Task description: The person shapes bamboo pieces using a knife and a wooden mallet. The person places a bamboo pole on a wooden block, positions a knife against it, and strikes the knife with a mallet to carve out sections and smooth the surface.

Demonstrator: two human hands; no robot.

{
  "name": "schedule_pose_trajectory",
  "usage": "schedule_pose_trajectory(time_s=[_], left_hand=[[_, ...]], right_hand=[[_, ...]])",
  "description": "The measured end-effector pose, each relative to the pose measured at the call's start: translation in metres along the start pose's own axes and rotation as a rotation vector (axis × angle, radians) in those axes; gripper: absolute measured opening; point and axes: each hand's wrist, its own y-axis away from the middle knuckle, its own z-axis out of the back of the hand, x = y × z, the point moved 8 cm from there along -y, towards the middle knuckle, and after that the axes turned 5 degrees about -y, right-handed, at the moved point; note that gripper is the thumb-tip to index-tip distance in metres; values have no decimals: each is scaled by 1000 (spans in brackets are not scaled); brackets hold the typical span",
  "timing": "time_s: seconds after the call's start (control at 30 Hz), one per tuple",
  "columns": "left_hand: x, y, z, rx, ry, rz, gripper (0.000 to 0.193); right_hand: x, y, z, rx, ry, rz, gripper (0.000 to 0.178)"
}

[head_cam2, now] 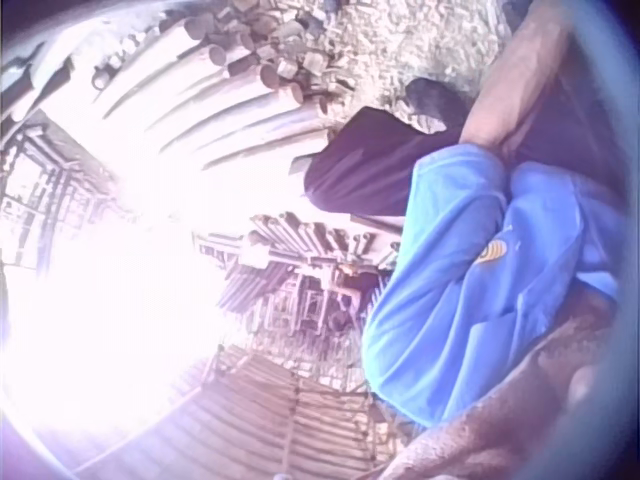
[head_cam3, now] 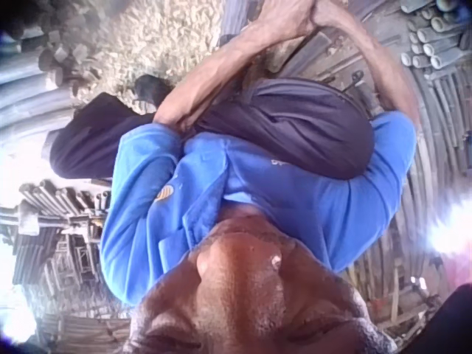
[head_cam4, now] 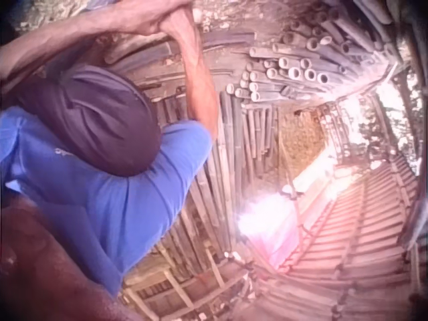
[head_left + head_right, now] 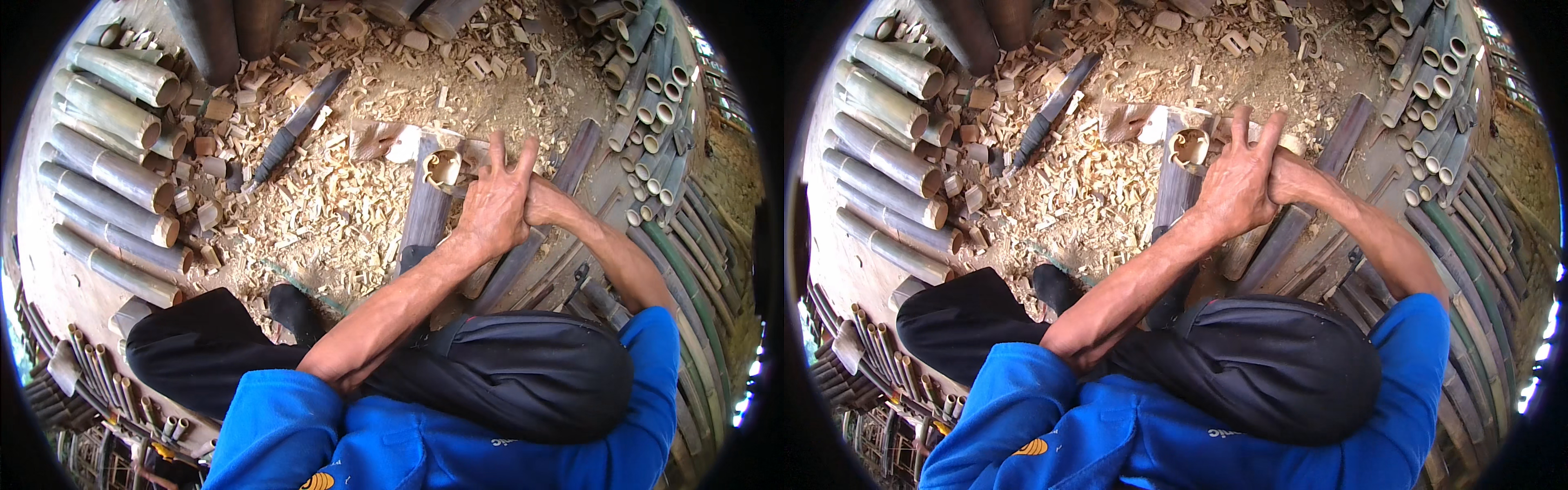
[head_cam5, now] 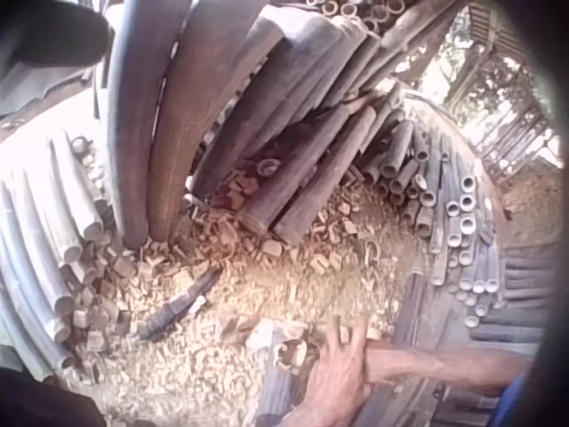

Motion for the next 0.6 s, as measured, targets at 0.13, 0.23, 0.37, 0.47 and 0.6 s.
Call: schedule_pose_trajectory(time_s=[0.13,0.23,0.37,0.47,0.6], left_hand=[[13,-5,-29,489,-206,-114,96],[8,0,-27,415,-217,-176,95],[1,18,8,-233,-60,-136,97],[-1,21,12,-164,-69,-124,97],[18,12,-8,345,-131,-98,87]], right_hand=[[-13,10,-41,-222,-607,-311,56],[-12,14,-44,-155,-590,-344,72],[34,-5,17,97,276,-57,48],[9,2,-12,-87,125,50,46],[10,3,-53,-348,-680,-290,44]])
